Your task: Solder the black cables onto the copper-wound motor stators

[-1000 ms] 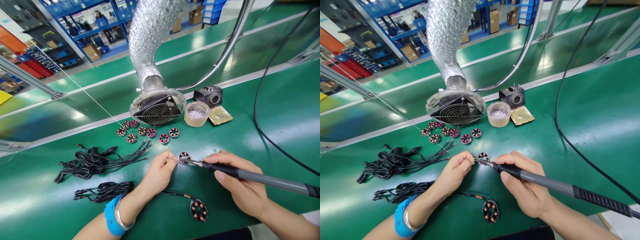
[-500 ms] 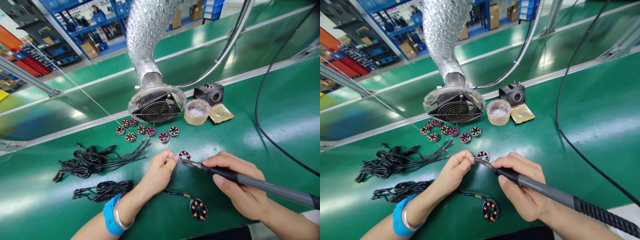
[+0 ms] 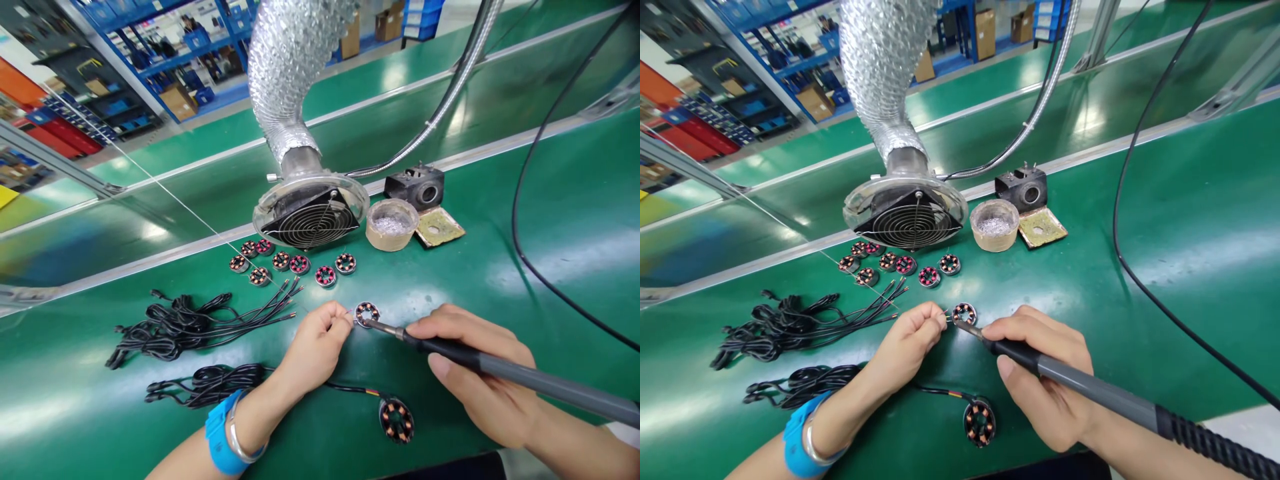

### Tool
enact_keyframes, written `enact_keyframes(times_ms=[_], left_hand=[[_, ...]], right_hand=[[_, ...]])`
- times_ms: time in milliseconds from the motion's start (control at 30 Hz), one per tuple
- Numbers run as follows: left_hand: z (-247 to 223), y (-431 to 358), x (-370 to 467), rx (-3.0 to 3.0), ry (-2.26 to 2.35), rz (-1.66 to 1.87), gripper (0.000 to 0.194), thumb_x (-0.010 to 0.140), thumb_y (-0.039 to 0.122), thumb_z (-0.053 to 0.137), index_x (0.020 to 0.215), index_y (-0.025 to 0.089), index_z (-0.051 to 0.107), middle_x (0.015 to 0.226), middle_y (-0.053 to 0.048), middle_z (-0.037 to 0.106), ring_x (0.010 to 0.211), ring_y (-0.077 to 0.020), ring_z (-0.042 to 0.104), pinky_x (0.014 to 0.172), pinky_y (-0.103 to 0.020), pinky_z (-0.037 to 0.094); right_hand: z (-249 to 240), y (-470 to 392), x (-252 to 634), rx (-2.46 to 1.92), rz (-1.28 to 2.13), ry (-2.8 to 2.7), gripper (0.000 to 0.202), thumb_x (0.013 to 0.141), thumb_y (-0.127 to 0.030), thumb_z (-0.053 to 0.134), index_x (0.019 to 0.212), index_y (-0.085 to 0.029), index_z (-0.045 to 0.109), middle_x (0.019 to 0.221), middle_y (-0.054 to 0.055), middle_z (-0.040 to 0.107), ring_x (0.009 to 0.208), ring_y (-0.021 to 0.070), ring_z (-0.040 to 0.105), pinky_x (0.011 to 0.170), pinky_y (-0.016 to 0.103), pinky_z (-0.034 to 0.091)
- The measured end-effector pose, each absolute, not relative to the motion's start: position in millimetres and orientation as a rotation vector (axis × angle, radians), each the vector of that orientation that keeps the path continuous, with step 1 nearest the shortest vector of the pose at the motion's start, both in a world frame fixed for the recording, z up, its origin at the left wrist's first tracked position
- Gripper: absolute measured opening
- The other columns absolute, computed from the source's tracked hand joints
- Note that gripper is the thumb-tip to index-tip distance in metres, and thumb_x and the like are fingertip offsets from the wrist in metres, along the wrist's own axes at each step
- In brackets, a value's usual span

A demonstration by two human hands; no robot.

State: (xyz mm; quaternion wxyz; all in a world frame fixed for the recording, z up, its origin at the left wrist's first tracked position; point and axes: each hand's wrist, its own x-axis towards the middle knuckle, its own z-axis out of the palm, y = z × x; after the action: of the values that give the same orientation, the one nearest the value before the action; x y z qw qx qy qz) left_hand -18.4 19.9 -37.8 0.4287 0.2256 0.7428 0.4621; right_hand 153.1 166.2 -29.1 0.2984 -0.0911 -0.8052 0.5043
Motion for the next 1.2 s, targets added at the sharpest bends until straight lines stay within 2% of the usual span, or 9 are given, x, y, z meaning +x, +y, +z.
enact_keyframes(times_ms=[467, 1200], left_hand=[[-36.0, 20.5, -17.8, 0.551, 1.848, 1.158, 0.024, 0.087, 0.037, 0.050, 0.072, 0.019, 0.048, 0.056, 0.007, 0.033, 0.053, -0.0101, 0.027, 0.049, -0.022, 0.023], [-35.2, 20.8, -17.9, 0.563, 1.862, 1.135, 0.024, 0.087, 0.037, 0.049, 0.072, 0.019, 0.048, 0.056, 0.008, 0.032, 0.053, -0.0099, 0.026, 0.049, -0.022, 0.022]], right_hand=[[-28.0, 161.9, 151.4, -0.269, 1.347, -2.123, 0.024, 0.085, -0.017, 0.053, 0.104, -0.023, 0.067, 0.072, 0.003, 0.062, 0.059, 0.0169, 0.057, 0.052, 0.032, 0.041], [-26.7, 172.0, 154.3, -0.167, 1.271, -2.184, 0.028, 0.084, -0.012, 0.054, 0.109, -0.022, 0.063, 0.077, 0.003, 0.064, 0.061, 0.0159, 0.059, 0.052, 0.030, 0.045]])
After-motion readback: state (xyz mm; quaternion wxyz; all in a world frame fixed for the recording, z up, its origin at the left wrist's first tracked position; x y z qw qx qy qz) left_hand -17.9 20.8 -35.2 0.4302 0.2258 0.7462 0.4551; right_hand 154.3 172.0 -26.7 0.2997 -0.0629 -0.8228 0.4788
